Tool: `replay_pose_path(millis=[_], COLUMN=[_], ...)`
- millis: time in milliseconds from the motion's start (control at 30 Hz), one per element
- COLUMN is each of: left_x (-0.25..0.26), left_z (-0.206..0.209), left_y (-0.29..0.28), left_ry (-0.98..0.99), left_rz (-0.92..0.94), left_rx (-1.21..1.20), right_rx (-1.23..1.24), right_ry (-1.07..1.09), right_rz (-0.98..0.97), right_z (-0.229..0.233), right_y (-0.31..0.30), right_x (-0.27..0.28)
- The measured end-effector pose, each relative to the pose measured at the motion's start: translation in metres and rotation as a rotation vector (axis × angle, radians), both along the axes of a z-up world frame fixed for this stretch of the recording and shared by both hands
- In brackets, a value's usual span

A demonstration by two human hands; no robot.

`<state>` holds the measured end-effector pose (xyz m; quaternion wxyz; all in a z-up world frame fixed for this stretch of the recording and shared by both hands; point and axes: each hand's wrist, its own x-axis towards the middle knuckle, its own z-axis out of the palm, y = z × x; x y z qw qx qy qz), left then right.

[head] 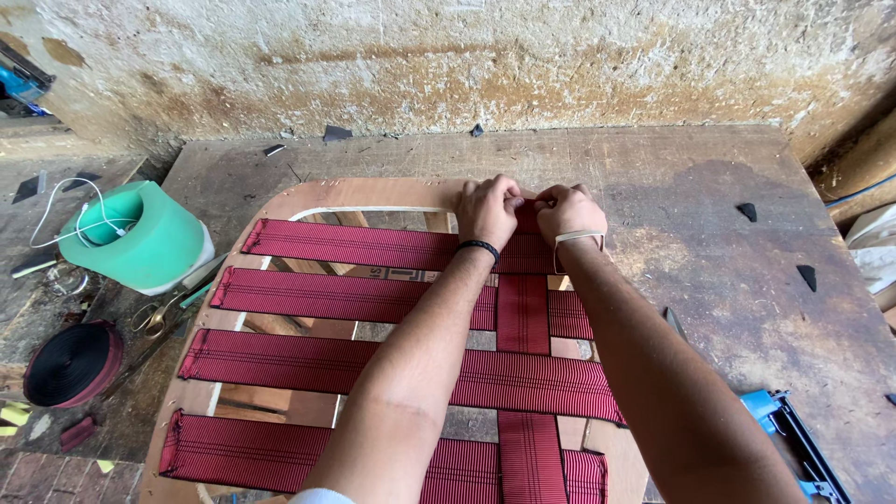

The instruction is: The person weaves red straps across a wooden chair frame, securing them with a pneumatic staple gun. They repeatedly position, staple, and trim the straps to form a woven seat surface.

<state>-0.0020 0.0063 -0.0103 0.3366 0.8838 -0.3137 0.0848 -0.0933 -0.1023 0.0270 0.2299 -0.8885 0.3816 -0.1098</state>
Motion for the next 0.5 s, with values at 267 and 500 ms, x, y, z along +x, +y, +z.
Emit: replay_pose_path(millis=[267,500], left_x=[0.001,0.002], left_z=[0.002,0.007], left_y=[0.000,0.001], left_ry=[-0.011,0.003], left_rz=[0.106,0.141], left_rx=[-0.061,-0.064], right_rx=[0.638,0.171], right_ry=[-0.490,0.170], right_rz=[-0.007,-0.466], right_z=[-0.008,-0.148], right_y=[-0.037,-0.114], right_x=[-0.105,-0.369])
